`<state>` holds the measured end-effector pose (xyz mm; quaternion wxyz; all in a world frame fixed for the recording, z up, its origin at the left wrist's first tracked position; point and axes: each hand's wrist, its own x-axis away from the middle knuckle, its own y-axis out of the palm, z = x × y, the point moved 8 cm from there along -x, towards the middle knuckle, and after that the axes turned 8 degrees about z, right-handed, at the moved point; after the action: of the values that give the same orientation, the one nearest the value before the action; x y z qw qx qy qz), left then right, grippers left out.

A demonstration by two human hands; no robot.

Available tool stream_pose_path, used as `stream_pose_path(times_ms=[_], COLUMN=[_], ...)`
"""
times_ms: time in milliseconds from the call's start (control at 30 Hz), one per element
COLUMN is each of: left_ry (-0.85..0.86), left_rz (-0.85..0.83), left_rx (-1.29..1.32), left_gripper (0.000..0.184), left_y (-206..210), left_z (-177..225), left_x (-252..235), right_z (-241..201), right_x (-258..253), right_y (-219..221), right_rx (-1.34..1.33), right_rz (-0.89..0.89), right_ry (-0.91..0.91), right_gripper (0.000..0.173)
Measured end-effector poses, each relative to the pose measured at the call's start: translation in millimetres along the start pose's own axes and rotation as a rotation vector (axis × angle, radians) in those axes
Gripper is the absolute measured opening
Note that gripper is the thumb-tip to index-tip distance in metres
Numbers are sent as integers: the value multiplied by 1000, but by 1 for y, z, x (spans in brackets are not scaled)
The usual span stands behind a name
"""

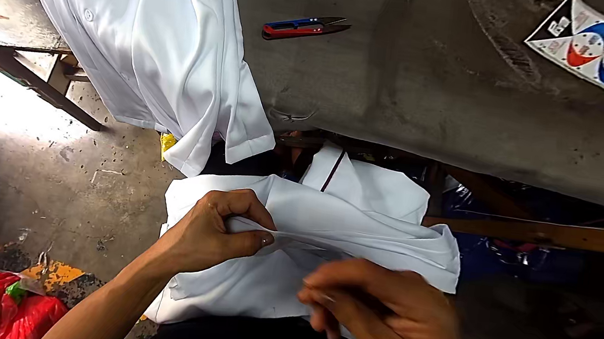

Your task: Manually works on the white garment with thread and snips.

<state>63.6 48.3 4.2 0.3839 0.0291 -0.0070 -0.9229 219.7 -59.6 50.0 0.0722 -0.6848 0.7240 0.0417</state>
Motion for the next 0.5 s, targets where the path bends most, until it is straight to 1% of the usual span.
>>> stream_pose_path(times_ms=[67, 133, 500], left_ry=[5, 19, 58], left_rz=[-10, -26, -63], left_rx=[25, 44, 49], left_gripper=[9, 9, 9], left_y=[0, 0, 0], left_z=[-1, -1, -1], left_x=[0, 0, 0], right_z=[21, 29, 22], right_x=[-6, -9, -12], right_y=[9, 12, 17], right_rx=[108, 223, 356], right_rz=[34, 67, 99], right_ry=[-12, -1, -110], right_gripper=[13, 14, 17])
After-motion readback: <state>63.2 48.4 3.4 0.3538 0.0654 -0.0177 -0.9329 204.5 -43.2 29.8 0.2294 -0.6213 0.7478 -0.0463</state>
